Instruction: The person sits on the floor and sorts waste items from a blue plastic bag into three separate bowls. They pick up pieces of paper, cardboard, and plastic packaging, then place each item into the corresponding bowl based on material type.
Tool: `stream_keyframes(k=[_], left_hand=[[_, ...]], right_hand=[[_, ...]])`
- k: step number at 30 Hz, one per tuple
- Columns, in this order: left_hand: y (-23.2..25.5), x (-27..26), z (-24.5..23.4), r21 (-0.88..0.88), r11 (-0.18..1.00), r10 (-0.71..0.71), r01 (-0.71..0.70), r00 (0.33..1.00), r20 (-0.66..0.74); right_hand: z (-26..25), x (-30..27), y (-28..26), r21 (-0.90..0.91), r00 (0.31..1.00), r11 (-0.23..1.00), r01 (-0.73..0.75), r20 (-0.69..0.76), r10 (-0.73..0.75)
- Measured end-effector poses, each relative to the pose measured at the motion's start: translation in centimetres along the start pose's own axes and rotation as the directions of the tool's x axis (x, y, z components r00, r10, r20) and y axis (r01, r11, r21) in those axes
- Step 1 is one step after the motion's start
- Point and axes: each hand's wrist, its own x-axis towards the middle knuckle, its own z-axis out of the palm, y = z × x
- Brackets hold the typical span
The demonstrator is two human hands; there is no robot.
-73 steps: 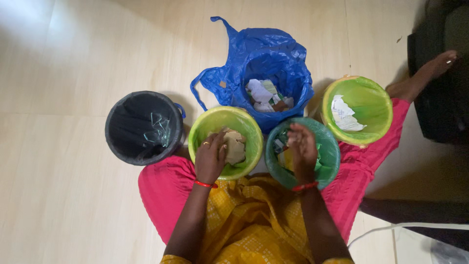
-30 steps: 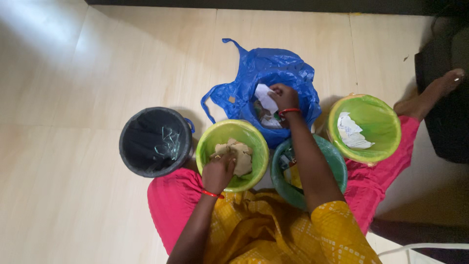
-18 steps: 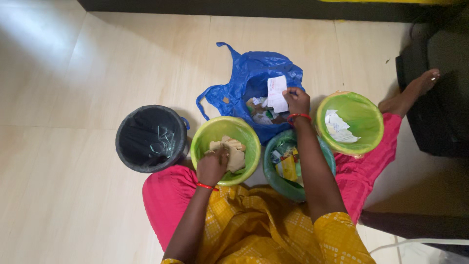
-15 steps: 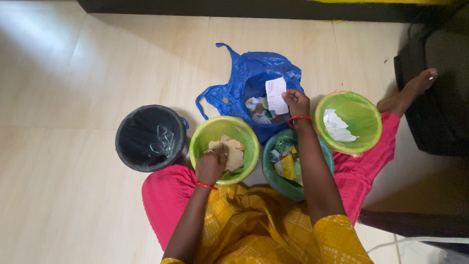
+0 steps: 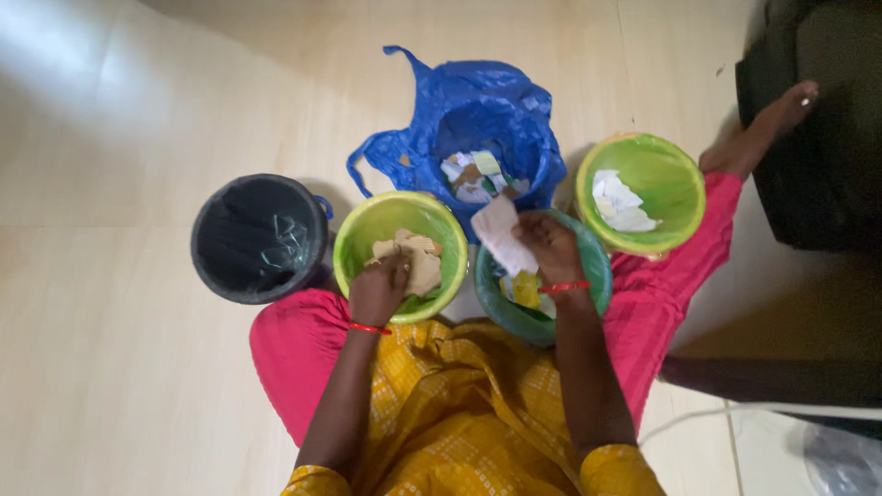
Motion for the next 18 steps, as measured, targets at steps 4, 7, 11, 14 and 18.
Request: stream_keyframes(k=[4,7,11,14,18], left_hand=[[1.7,-0.3,0.2,-0.036,0.998,0.050,-0.044,0.980,0.193],[3.5,-1.1,0.7,-0.180,0.968,0.205,-0.173,0.962,0.179],[6.2,-2.2,2.0,-0.131,0.972,0.217,-0.193,0.956,0.196],[7.7,-2.3,1.8,-0.048,0.979,0.205,-0.200,0.960,0.190],[9.2,-2.5,0.6,-0.038,0.995,0.100,-0.094,0.965,0.243]], right_hand=[[-0.4,-5.7,3.5,0.012,0.999,1.000,-0.028,0.043,0.028],[-0.9,-8.2,5.3,0.009,0.997,0.997,-0.079,-0.006,0.079],[-1.5,-9.6,6.0,0.106,0.982,0.981,-0.161,-0.084,0.170],[-1.4,-9.8,5.4,0.164,0.985,0.976,-0.142,-0.076,0.156],[-0.2,-9.8,5.2,0.178,0.992,0.978,-0.105,-0.044,0.115]])
